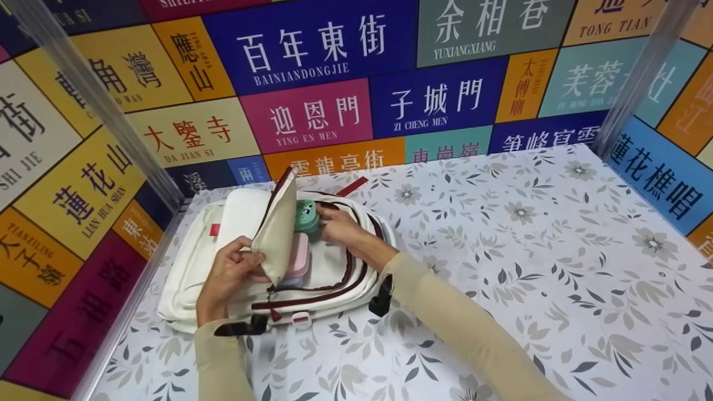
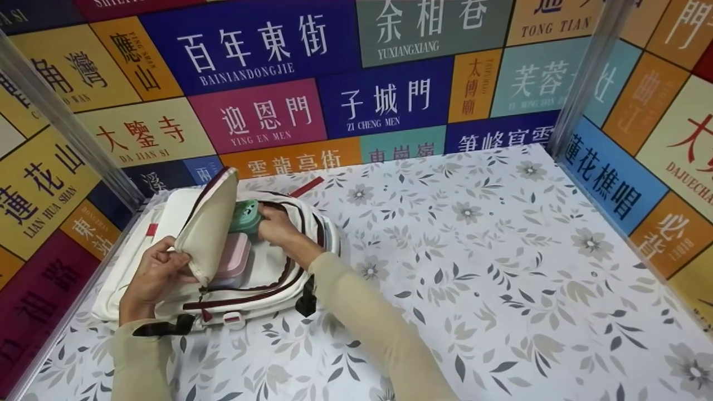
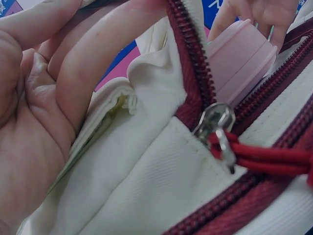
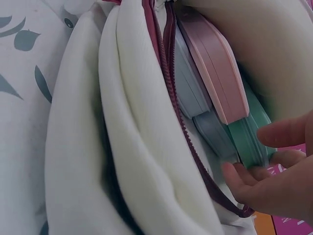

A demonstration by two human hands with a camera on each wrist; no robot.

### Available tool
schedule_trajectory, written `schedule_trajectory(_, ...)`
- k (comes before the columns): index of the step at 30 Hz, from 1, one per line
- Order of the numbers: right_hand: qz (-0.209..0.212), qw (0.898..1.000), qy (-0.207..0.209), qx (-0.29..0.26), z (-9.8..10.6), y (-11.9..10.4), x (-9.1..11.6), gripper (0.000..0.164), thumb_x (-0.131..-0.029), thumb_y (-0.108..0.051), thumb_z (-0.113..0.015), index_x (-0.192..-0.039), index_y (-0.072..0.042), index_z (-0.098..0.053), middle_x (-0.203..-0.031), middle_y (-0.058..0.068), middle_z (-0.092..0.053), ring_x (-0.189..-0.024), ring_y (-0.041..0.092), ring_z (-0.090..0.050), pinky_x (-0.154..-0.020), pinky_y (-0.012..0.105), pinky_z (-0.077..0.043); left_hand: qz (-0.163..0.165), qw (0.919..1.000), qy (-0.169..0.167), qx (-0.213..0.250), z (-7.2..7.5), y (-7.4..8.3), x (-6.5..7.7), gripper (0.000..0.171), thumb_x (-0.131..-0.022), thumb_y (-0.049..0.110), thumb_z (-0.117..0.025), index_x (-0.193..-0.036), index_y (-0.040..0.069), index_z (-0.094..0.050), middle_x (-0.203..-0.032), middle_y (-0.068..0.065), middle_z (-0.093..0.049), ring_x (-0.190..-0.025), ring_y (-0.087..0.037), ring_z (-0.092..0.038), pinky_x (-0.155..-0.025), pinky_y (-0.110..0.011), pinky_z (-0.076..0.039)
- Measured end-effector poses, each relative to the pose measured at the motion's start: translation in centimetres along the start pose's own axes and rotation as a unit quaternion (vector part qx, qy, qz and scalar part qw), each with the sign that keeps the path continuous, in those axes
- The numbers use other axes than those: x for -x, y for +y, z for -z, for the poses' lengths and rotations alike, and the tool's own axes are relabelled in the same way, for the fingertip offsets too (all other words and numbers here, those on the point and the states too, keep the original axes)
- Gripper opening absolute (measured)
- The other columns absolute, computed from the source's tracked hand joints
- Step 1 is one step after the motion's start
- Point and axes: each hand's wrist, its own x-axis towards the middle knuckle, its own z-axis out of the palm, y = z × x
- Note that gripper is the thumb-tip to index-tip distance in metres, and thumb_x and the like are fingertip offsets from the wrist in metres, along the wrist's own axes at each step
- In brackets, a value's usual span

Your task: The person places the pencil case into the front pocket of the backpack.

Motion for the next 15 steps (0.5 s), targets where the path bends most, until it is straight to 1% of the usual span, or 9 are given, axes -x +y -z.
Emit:
schedule_trajectory(2,0.000,1.000,-0.004,0.004,-0.07,-0.02,-0.04,0.091,-0.071,0.013,-0.047,-0.155,-0.016,-0.034,-0.151,0.014,-0.050,-0.081,0.015,-0.055,-0.072,0.029,-0.052,-0.003,1.0000,-0.005,0.004,0.02,0.00,-0.04,0.034,-0.094,-0.014,-0.044,-0.094,0.015,-0.061,-0.078,0.001,-0.076,-0.063,-0.014,-0.073,-0.058,-0.032,-0.065)
schedule_trajectory(7,-0.003,1.000,-0.010,0.011,-0.15,-0.15,-0.04,0.090,-0.074,0.014,-0.048,-0.156,-0.018,-0.032,-0.157,0.011,-0.043,-0.069,0.013,-0.049,-0.074,0.030,-0.052,-0.005,0.9999,-0.006,0.009,0.06,-0.06,-0.08,0.035,-0.093,-0.016,-0.043,-0.093,0.015,-0.061,-0.077,0.001,-0.076,-0.062,-0.014,-0.074,-0.057,-0.031,-0.065)
schedule_trajectory(8,-0.004,1.000,-0.009,0.013,-0.14,-0.13,-0.05,0.090,-0.074,0.014,-0.049,-0.156,-0.018,-0.032,-0.159,0.010,-0.041,-0.070,0.012,-0.050,-0.073,0.029,-0.052,-0.005,0.9999,-0.006,0.009,0.07,-0.07,-0.09,0.035,-0.093,-0.016,-0.044,-0.092,0.015,-0.061,-0.077,0.001,-0.076,-0.062,-0.014,-0.074,-0.057,-0.031,-0.065)
schedule_trajectory(12,-0.003,1.000,-0.015,0.014,0.03,0.01,-0.04,0.092,-0.074,0.016,-0.050,-0.157,-0.019,-0.031,-0.162,0.007,-0.035,-0.067,0.010,-0.048,-0.061,0.021,-0.048,-0.008,0.9999,-0.013,0.008,0.09,-0.05,-0.02,0.036,-0.093,-0.016,-0.044,-0.093,0.015,-0.062,-0.078,0.001,-0.076,-0.064,-0.014,-0.074,-0.058,-0.031,-0.065)
schedule_trajectory(14,-0.009,1.000,-0.024,0.007,0.18,0.17,-0.03,0.094,-0.073,0.017,-0.050,-0.157,-0.021,-0.030,-0.162,0.007,-0.035,-0.067,0.008,-0.048,-0.055,0.017,-0.044,-0.011,0.9997,-0.019,0.008,0.10,-0.01,0.12,0.037,-0.093,-0.017,-0.043,-0.094,0.015,-0.062,-0.079,0.001,-0.076,-0.067,-0.013,-0.074,-0.059,-0.031,-0.065)
schedule_trajectory(15,-0.013,0.999,-0.029,0.002,0.27,0.23,-0.03,0.096,-0.073,0.018,-0.049,-0.157,-0.023,-0.030,-0.162,0.007,-0.036,-0.069,0.009,-0.049,-0.053,0.016,-0.042,-0.013,0.9996,-0.022,0.008,0.12,0.01,0.20,0.038,-0.093,-0.017,-0.042,-0.095,0.015,-0.062,-0.080,0.001,-0.076,-0.068,-0.013,-0.074,-0.059,-0.031,-0.065)
